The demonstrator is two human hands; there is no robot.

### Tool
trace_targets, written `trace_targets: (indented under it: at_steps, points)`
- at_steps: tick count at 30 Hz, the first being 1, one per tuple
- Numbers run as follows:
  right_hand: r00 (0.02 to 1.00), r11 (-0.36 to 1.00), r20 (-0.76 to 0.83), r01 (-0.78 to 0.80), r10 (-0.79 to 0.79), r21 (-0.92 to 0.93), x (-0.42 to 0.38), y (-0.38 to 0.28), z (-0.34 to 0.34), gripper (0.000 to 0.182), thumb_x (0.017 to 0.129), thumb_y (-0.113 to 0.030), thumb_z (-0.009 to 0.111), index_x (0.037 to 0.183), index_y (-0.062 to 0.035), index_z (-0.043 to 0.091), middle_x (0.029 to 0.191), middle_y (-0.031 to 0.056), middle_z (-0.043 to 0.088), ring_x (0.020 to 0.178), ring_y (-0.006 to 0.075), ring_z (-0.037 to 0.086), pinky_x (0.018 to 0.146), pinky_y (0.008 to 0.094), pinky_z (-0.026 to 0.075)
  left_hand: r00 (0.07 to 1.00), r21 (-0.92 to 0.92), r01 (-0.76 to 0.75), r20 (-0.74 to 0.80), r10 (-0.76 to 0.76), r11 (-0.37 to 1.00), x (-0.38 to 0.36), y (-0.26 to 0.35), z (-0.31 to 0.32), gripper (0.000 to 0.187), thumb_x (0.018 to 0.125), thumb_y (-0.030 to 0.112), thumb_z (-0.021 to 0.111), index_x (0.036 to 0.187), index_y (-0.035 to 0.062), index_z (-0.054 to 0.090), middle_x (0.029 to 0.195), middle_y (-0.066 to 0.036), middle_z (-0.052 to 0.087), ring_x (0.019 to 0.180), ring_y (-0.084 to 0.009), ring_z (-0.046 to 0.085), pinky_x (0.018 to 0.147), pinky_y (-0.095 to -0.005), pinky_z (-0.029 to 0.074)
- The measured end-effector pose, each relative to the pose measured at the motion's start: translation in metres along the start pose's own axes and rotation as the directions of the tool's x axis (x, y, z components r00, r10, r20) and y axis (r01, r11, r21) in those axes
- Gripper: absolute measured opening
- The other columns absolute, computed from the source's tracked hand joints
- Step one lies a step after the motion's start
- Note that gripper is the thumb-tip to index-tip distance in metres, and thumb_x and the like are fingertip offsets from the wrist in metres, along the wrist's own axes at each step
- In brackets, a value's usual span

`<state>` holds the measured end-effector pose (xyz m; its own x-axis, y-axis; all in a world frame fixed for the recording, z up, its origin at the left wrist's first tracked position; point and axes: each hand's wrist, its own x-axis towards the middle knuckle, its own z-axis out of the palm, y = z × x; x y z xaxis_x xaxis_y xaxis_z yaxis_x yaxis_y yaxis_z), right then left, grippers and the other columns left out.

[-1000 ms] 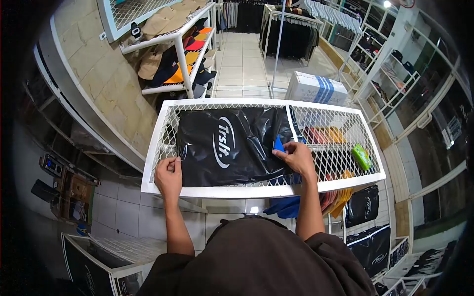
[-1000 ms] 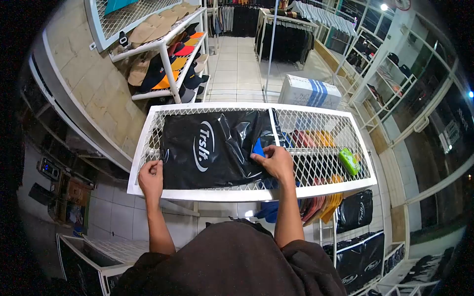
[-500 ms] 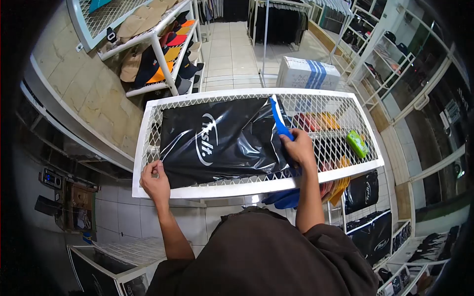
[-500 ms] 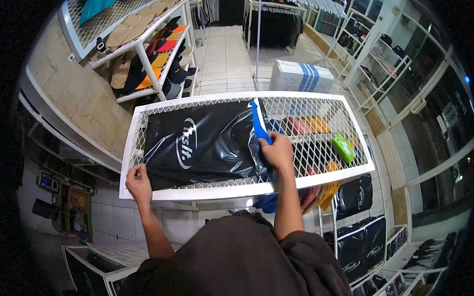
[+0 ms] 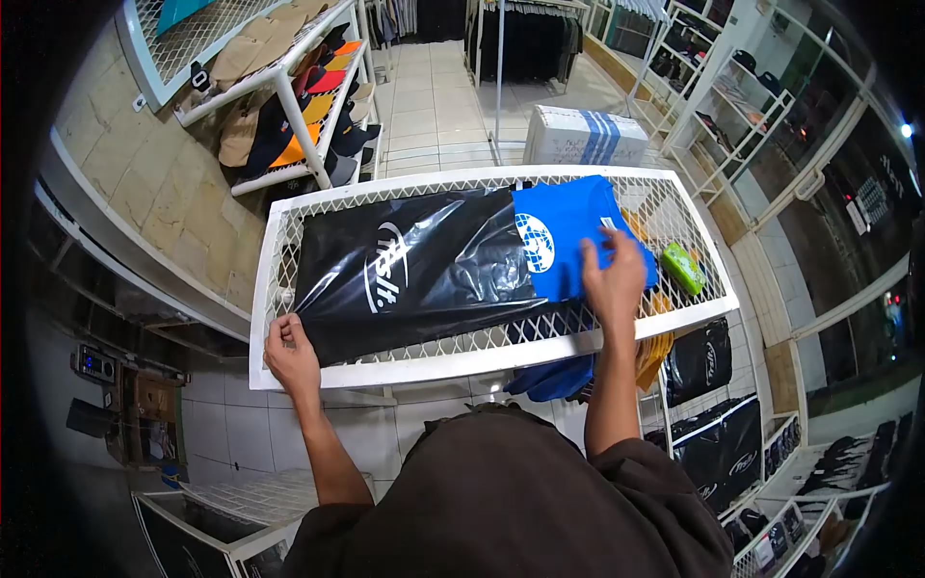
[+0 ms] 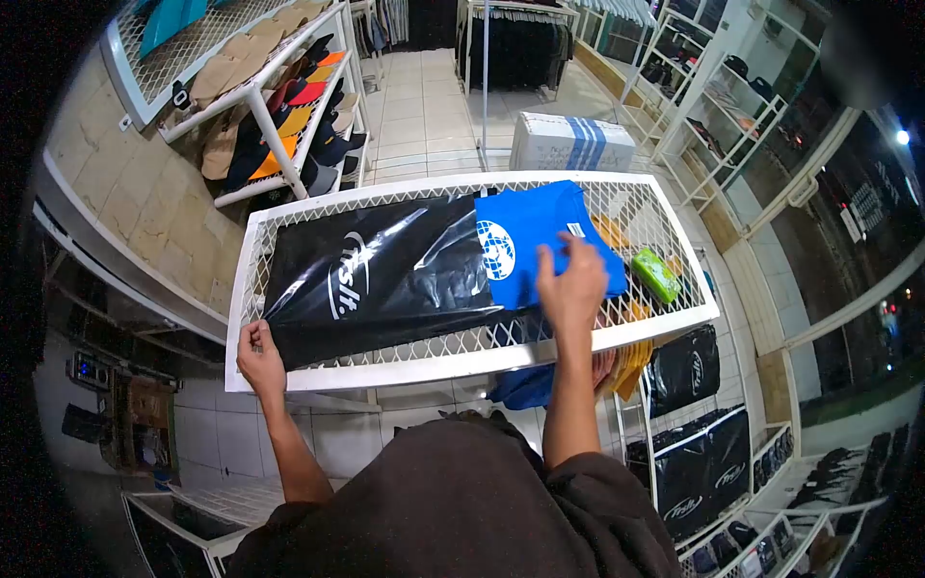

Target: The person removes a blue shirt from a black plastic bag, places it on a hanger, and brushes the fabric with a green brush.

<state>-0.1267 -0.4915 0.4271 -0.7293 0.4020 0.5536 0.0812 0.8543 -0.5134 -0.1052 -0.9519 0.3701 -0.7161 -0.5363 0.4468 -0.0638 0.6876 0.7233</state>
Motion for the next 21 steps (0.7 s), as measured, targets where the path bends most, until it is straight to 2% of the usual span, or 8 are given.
trace_targets:
  at_steps: [1,2,5,8,9,12,17,21]
  points:
    - [0.976,0.984,0.186,-0.136,0.114,0.112,-0.012,-0.026,-0.006,0.044,0.089,-0.041,0.073,0.115,-0.0055,0.071,0.091,0.0187,0.073,0.088,0.0373,0.07,0.08,0.0469,0.054,1.0,-0.037,-0.006,-0.003,0.006,0.999,0.0,-0.006,0.003,0.018,0.097,0.017,0.066,0.098,-0.0005,0.069,0.083,-0.011,0.068,0.073,-0.0224,0.06,0.07,-0.0359,0.049]
    - [0.913,0.977,0.367,-0.209,0.178,0.045,-0.02,-0.048,-0.014,0.048,0.09,-0.045,0.073,0.114,-0.0035,0.071,0.086,0.0198,0.074,0.084,0.0383,0.073,0.078,0.0475,0.055,1.0,-0.073,-0.012,-0.007,0.012,0.997,0.002,-0.01,0.003,0.019,0.099,0.017,0.064,0.099,-0.0007,0.068,0.082,-0.011,0.067,0.073,-0.022,0.06,0.069,-0.0356,0.049]
    - [0.825,0.989,0.554,-0.148,0.116,0.014,-0.044,-0.059,-0.002,0.053,0.09,-0.047,0.072,0.116,-0.0015,0.07,0.083,0.0192,0.074,0.081,0.0378,0.073,0.075,0.0457,0.055,1.0,-0.303,-0.022,-0.021,0.017,0.953,0.006,-0.019,0.007,0.02,0.105,0.019,0.059,0.104,-0.0008,0.064,0.081,-0.005,0.062,0.071,-0.0135,0.054,0.066,-0.0299,0.044]
    - [0.798,0.965,0.603,-0.137,-0.028,0.226,-0.053,-0.069,-0.002,0.048,0.09,-0.04,0.074,0.117,0.0003,0.069,0.08,0.0175,0.073,0.075,0.0328,0.073,0.072,0.0415,0.055,0.997,-0.313,0.08,0.034,-0.073,0.946,0.021,-0.024,-0.01,0.02,0.106,0.018,0.058,0.105,-0.0013,0.063,0.081,-0.001,0.058,0.07,-0.0092,0.049,0.064,-0.0263,0.041]
    - [0.792,0.965,0.609,-0.127,-0.04,0.23,-0.055,-0.073,0.0,0.048,0.09,-0.04,0.074,0.117,0.0003,0.069,0.08,0.0175,0.073,0.075,0.0328,0.073,0.072,0.0415,0.055,0.998,-0.379,0.027,-0.036,-0.044,0.925,0.027,-0.029,-0.013,0.02,0.106,0.018,0.059,0.105,-0.0018,0.063,0.079,0.001,0.054,0.07,-0.0069,0.045,0.062,-0.0243,0.038]
    - [0.772,0.911,0.624,-0.163,-0.122,0.38,-0.065,-0.096,0.01,0.04,0.088,-0.02,0.079,0.119,0.0021,0.068,0.073,0.0126,0.069,0.066,0.0197,0.068,0.066,0.0319,0.053,0.994,-0.332,0.023,-0.097,-0.059,0.943,0.045,-0.044,-0.039,0.021,0.106,0.019,0.06,0.105,-0.0021,0.064,0.078,0.003,0.053,0.069,-0.0055,0.044,0.061,-0.0229,0.037]
    - [0.676,0.822,0.68,-0.195,-0.282,0.535,-0.089,-0.156,0.027,0.037,0.088,-0.019,0.079,0.117,0.0015,0.069,0.073,0.0106,0.069,0.064,0.0178,0.066,0.064,0.032,0.053,0.974,-0.324,0.084,-0.175,-0.147,0.942,0.058,-0.097,-0.093,0.023,0.104,0.021,0.062,0.111,-0.0007,0.066,0.088,0.002,0.06,0.079,-0.007,0.053,0.073,-0.0229,0.045]
    - [0.689,0.727,0.529,-0.003,-0.496,0.686,-0.085,-0.203,0.063,0.027,0.087,-0.014,0.077,0.109,0.0,0.072,0.073,0.0139,0.069,0.064,0.0215,0.067,0.063,0.0337,0.053,0.935,-0.315,0.13,-0.278,-0.222,0.94,0.046,-0.15,-0.132,0.022,0.104,0.019,0.063,0.114,-0.0008,0.065,0.093,-0.002,0.064,0.085,-0.0093,0.058,0.078,-0.0249,0.048]
